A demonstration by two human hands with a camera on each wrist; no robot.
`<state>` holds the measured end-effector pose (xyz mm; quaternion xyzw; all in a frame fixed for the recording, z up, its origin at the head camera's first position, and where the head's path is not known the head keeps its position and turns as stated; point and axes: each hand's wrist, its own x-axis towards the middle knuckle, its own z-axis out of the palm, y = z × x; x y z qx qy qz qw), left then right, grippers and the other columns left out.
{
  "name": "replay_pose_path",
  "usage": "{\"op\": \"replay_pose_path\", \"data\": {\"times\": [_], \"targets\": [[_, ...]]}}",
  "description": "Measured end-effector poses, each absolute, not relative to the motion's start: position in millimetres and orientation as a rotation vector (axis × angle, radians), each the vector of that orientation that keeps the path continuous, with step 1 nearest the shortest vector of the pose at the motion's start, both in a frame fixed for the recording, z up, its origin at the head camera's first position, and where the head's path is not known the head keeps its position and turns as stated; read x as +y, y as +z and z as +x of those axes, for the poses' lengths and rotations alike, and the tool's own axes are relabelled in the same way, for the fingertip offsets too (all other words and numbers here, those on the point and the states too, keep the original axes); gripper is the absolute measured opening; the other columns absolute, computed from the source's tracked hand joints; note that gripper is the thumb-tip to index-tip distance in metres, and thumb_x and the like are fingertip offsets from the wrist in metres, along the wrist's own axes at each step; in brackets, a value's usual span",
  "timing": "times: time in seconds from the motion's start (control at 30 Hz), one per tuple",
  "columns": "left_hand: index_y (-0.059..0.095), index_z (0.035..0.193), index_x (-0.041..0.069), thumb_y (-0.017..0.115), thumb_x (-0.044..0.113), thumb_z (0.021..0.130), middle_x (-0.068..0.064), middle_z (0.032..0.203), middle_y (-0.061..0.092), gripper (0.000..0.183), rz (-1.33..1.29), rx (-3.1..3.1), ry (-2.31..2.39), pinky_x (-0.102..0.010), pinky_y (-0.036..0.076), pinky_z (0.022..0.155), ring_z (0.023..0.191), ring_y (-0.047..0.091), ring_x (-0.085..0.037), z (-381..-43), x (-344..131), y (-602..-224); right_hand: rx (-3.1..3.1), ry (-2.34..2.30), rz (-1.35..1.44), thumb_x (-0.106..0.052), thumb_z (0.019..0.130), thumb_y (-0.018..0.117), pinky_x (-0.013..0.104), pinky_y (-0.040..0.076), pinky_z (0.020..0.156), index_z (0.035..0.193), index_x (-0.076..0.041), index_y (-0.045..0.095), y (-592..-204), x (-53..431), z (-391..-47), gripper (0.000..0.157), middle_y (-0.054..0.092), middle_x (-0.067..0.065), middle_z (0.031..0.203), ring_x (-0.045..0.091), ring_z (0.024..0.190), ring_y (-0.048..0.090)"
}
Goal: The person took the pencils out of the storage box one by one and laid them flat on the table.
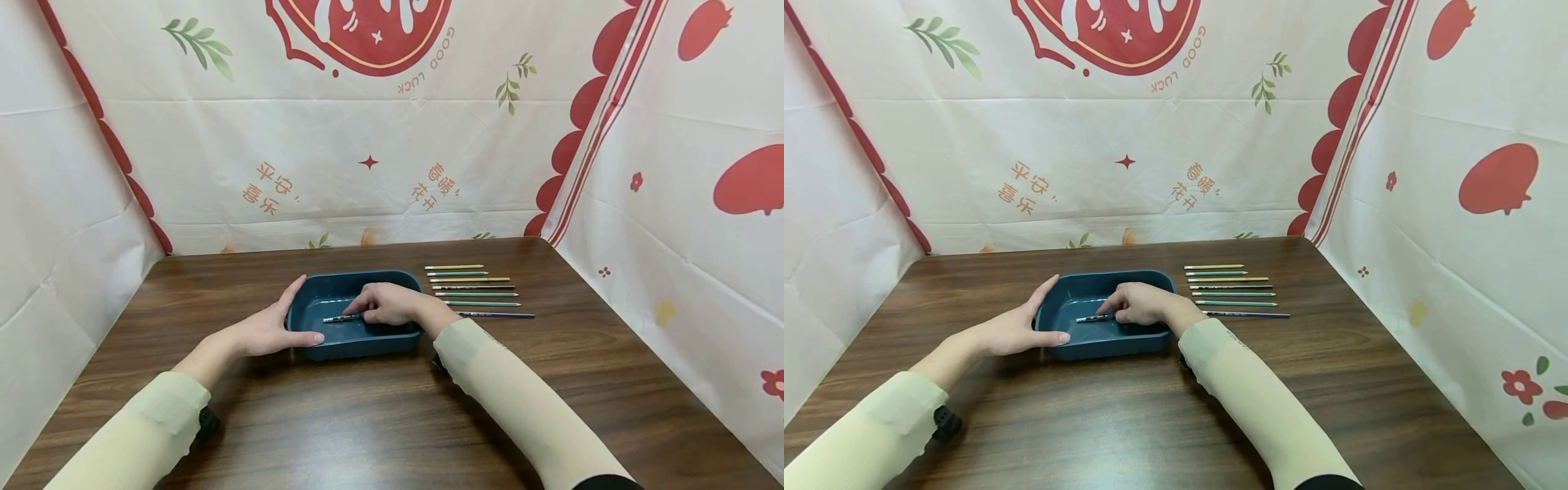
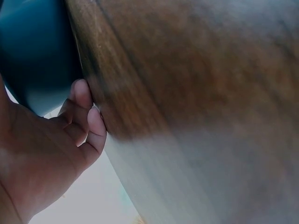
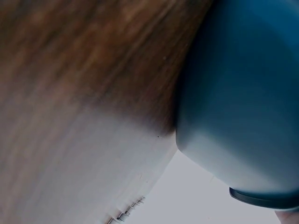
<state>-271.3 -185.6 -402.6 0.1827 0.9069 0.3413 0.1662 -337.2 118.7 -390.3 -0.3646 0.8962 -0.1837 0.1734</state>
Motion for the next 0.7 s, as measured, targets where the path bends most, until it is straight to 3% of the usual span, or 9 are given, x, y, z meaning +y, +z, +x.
{"op": "replay_pose_path", "data": {"times": [0.17,0.7], "targets": [[-0.014,0.176,0.031,0.076,0.072,0.092,-0.026,0.182,0.014,0.129,0.521,2.583,0.976,-0.071,0.030,0.128,0.163,0.031,-0.051,-271,-185,-402,2.546,-0.550,-1.050,-0.011,0.111,0.060,0.033,0.054,0.094,0.142,-0.032,0.076,-390,118,-337,0.040,0.071,-0.004,0.123,0.014,0.100,0.061],[-0.013,0.176,0.027,0.075,0.073,0.092,-0.028,0.181,0.017,0.130,0.525,2.606,0.950,-0.072,0.032,0.127,0.160,0.035,-0.053,-271,-185,-400,2.563,-0.738,-1.135,-0.015,0.112,0.063,0.031,0.053,0.090,0.139,-0.034,0.077,-377,122,-336,0.035,0.070,-0.006,0.121,0.013,0.099,0.060]]}}
